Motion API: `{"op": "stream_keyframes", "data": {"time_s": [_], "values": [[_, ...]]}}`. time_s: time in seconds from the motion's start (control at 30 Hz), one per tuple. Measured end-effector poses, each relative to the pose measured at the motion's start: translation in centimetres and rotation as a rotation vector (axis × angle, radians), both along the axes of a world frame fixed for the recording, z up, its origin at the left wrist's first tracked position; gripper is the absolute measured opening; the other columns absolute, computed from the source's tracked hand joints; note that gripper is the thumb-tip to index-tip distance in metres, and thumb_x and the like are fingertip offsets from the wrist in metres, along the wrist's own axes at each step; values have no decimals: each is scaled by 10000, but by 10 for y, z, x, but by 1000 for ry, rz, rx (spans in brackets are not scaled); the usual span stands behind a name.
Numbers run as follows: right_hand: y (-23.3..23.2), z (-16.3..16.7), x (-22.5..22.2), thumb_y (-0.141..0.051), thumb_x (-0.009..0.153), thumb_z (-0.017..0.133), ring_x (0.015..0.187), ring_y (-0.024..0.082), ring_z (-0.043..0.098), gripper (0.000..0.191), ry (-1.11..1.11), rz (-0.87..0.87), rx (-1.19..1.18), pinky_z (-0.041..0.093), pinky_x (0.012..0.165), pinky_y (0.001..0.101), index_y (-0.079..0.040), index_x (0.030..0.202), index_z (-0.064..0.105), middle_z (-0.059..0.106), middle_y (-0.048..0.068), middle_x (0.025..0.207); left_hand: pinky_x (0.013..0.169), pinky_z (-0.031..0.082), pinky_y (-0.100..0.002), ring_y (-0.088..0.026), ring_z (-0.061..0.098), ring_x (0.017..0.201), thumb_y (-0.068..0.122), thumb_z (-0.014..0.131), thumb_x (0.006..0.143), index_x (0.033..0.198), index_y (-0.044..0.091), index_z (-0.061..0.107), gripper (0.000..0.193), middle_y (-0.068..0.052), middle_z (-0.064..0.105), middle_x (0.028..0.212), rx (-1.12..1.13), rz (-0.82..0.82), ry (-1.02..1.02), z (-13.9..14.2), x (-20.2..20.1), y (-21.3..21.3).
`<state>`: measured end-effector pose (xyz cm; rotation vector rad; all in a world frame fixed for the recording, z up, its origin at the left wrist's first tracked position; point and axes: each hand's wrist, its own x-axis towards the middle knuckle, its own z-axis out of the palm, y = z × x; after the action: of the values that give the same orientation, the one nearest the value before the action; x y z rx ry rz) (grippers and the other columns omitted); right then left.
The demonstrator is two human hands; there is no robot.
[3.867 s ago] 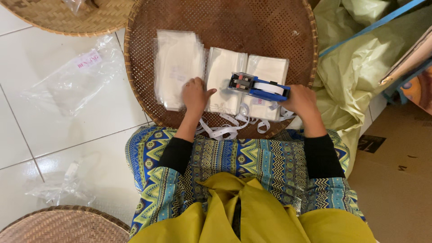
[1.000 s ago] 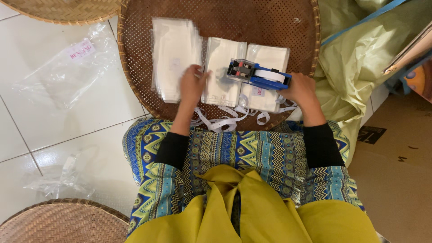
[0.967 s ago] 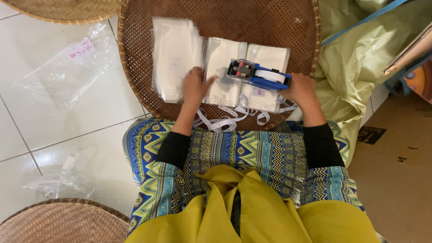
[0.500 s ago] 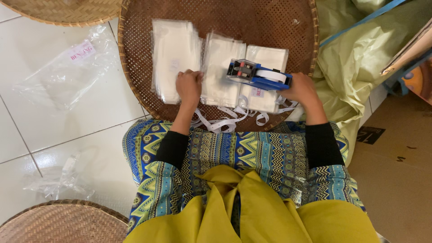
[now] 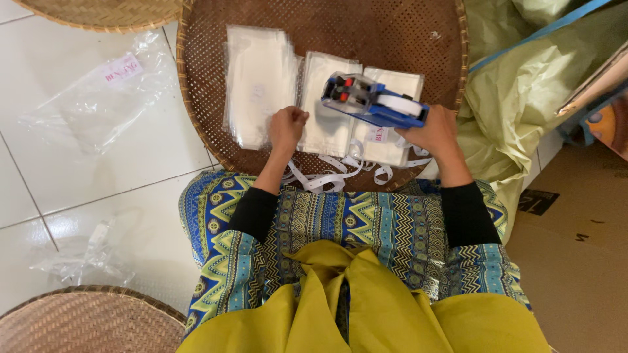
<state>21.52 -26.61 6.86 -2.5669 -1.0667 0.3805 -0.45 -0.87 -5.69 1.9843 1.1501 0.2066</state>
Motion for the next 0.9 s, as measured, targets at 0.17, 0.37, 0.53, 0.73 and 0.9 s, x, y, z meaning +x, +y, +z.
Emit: {"op": "stream_keyframes", "data": {"time_s": [0.17, 0.37, 0.53, 0.73, 0.9], "values": [[19, -5, -14, -376, 750, 812, 828, 419, 708, 385, -115, 137, -56, 554, 699, 505, -174, 1078, 798, 747, 183, 889, 641, 535, -381, -232, 739, 707, 312, 758, 896, 899, 107, 800, 210, -43, 772, 751, -45, -3, 4, 3, 1, 0], [1, 1, 0, -423, 763, 810, 793, 404, 720, 359, -146, 91, -285, 565, 679, 495, -177, 1024, 794, 732, 193, 838, 672, 542, -375, -257, 743, 755, 305, 752, 911, 933, 92, 787, 217, -75, 773, 797, 13, -5, -5, -5, 0, 2], [-17, -1, 11, -487, 752, 824, 810, 401, 714, 366, -140, 54, -279, 551, 664, 515, -174, 941, 801, 735, 164, 832, 678, 578, -350, -220, 751, 786, 329, 650, 984, 959, 152, 731, 196, -33, 776, 870, -78, 90, 99, -9, -5, 33], [-17, -5, 14, -504, 744, 817, 809, 417, 705, 372, -130, 52, -292, 552, 670, 522, -210, 972, 809, 731, 177, 836, 697, 544, -425, -260, 754, 774, 303, 697, 969, 972, 150, 723, 155, -31, 783, 817, 314, 280, 87, 20, -49, 82], [-17, -3, 13, -506, 762, 806, 831, 422, 704, 364, -133, 66, -273, 557, 703, 527, -219, 986, 810, 733, 183, 851, 728, 545, -451, -339, 701, 905, 235, 793, 784, 1105, 56, 658, 391, -154, 720, 1004, 661, 349, 105, 37, -52, 84]]}}
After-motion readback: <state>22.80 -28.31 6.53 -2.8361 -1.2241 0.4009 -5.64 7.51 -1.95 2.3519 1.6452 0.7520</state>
